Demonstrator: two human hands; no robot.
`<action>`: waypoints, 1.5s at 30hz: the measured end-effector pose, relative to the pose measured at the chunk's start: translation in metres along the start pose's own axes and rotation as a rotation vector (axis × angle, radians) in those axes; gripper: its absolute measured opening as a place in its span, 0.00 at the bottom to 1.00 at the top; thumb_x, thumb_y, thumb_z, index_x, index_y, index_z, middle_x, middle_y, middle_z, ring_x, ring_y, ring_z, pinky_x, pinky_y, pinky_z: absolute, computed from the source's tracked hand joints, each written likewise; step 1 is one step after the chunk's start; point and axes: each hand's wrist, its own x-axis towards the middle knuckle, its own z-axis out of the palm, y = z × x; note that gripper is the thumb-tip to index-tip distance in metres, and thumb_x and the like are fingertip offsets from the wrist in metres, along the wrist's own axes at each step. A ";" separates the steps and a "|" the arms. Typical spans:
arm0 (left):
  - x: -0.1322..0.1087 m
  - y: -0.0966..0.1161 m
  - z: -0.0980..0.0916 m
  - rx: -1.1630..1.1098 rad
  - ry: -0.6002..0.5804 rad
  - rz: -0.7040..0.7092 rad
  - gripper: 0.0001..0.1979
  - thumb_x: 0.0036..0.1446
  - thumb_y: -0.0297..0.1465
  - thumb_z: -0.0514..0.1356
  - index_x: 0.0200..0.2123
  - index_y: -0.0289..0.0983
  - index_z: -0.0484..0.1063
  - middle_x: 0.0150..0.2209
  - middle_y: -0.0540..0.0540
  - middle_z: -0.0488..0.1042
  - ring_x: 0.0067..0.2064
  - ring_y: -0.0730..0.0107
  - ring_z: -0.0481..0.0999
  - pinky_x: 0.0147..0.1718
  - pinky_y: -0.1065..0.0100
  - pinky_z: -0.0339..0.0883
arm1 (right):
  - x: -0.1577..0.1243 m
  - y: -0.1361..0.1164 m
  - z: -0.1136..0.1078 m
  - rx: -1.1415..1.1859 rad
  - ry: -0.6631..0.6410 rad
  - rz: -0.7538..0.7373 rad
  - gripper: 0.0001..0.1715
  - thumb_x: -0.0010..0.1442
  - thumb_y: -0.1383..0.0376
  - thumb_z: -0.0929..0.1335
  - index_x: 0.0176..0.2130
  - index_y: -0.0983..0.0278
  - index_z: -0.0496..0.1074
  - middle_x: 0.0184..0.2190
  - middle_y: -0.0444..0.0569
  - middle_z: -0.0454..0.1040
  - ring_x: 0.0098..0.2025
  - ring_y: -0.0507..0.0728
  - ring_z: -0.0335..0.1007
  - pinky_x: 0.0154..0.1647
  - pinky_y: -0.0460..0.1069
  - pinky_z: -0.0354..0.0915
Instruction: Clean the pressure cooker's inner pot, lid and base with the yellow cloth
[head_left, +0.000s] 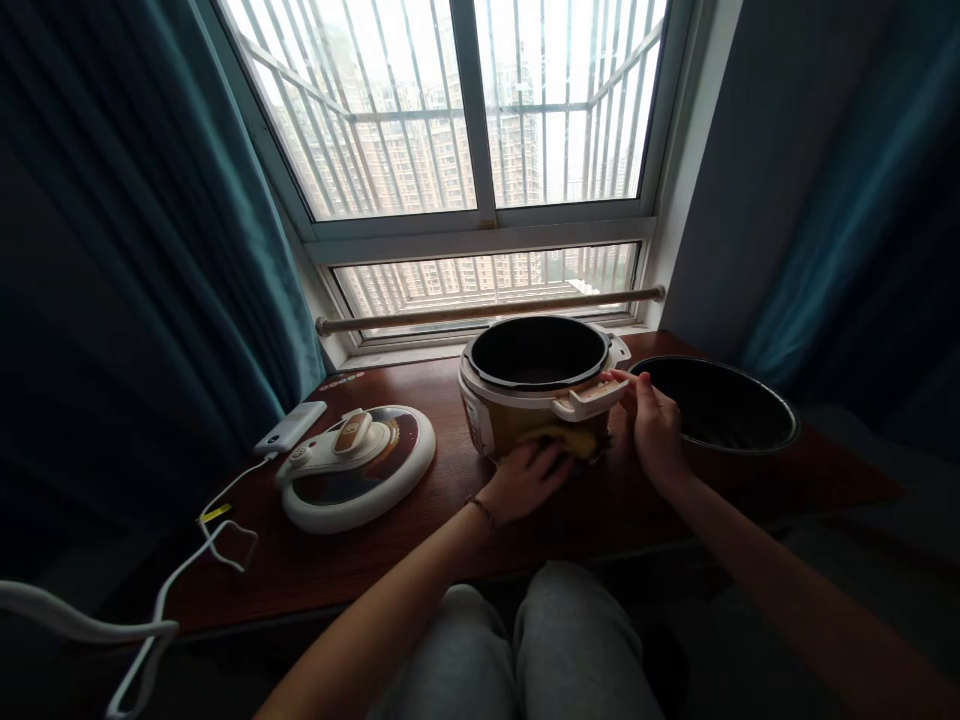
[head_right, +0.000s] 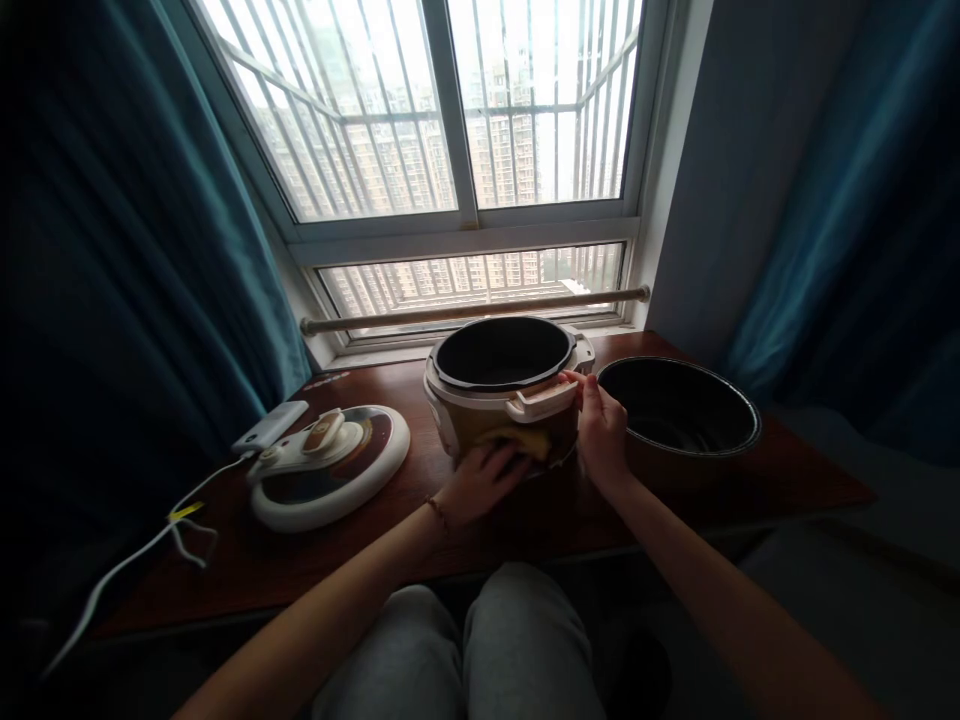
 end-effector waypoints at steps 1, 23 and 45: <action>0.004 0.003 0.001 0.018 -0.117 0.185 0.17 0.59 0.23 0.50 0.50 0.40 0.67 0.56 0.44 0.62 0.51 0.63 0.64 0.46 0.63 0.61 | 0.001 0.000 -0.002 0.049 -0.004 0.008 0.29 0.61 0.49 0.57 0.45 0.66 0.72 0.45 0.55 0.74 0.46 0.60 0.71 0.46 0.55 0.66; 0.112 0.037 0.018 0.303 -0.373 0.068 0.21 0.62 0.23 0.42 0.56 0.31 0.62 0.61 0.39 0.56 0.56 0.61 0.59 0.47 0.63 0.57 | -0.007 0.052 -0.141 -1.261 -0.305 -0.515 0.16 0.61 0.64 0.61 0.44 0.67 0.73 0.42 0.52 0.75 0.48 0.60 0.70 0.53 0.55 0.63; -0.060 -0.067 -0.098 -0.316 -0.268 -0.894 0.16 0.51 0.24 0.49 0.38 0.39 0.74 0.42 0.47 0.72 0.45 0.62 0.68 0.47 0.61 0.61 | -0.040 -0.062 0.111 -0.773 -0.357 -0.607 0.25 0.60 0.61 0.60 0.54 0.71 0.64 0.53 0.62 0.65 0.60 0.69 0.52 0.56 0.67 0.52</action>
